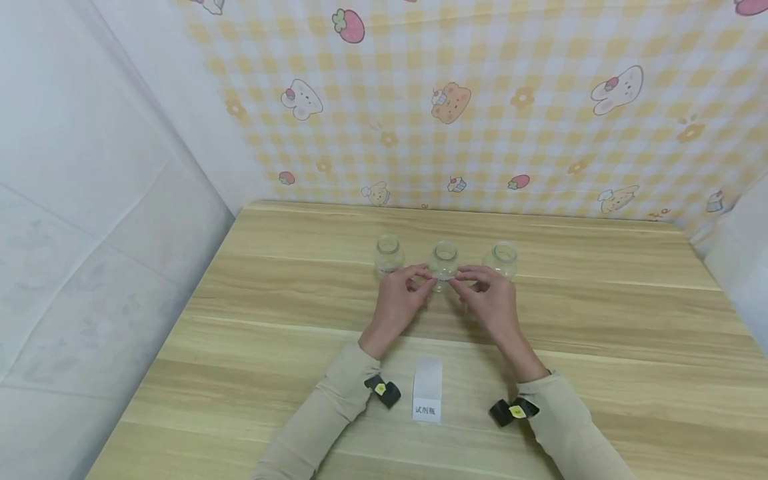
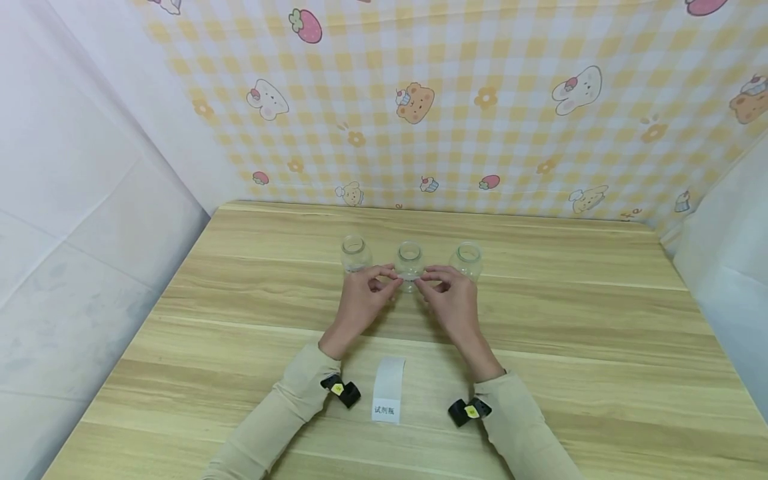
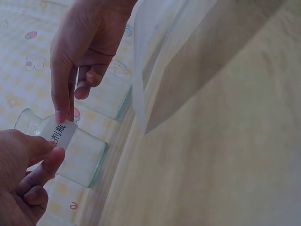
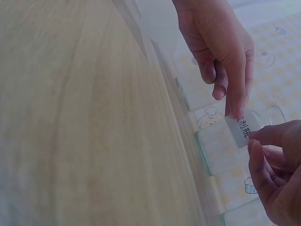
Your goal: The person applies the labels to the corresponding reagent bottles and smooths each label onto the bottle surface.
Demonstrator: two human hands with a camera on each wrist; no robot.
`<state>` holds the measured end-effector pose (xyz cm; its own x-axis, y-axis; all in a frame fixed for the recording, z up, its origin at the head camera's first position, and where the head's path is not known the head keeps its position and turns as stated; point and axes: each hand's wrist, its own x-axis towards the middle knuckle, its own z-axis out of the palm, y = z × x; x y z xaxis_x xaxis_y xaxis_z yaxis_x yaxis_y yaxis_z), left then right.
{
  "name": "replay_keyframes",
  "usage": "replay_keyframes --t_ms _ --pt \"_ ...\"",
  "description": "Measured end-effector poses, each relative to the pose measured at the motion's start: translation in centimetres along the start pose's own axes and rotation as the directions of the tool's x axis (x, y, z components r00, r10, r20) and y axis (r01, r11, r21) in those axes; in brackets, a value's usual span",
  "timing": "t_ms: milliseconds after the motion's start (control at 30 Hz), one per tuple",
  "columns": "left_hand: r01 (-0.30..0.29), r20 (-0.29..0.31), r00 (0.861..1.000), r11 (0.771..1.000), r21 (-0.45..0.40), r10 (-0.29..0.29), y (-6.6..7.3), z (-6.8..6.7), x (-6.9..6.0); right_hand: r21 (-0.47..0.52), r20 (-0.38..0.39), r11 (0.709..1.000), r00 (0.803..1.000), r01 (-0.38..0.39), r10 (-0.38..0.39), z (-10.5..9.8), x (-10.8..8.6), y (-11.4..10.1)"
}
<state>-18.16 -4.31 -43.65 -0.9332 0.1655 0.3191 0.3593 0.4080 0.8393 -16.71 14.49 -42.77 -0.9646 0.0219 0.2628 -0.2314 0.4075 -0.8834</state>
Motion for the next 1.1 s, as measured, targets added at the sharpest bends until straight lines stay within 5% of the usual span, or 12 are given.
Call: replay_keyframes --t_ms 533,1100 --pt "0.018 0.020 1.000 0.999 -0.051 -0.017 -0.05 0.15 -0.16 0.063 0.026 0.994 0.996 -0.086 0.085 -0.14 -0.07 -0.15" --pt "0.022 0.022 0.999 0.998 0.059 -0.023 0.17 0.18 0.09 0.081 0.051 0.996 0.998 -0.043 0.039 0.15 0.07 -0.40"
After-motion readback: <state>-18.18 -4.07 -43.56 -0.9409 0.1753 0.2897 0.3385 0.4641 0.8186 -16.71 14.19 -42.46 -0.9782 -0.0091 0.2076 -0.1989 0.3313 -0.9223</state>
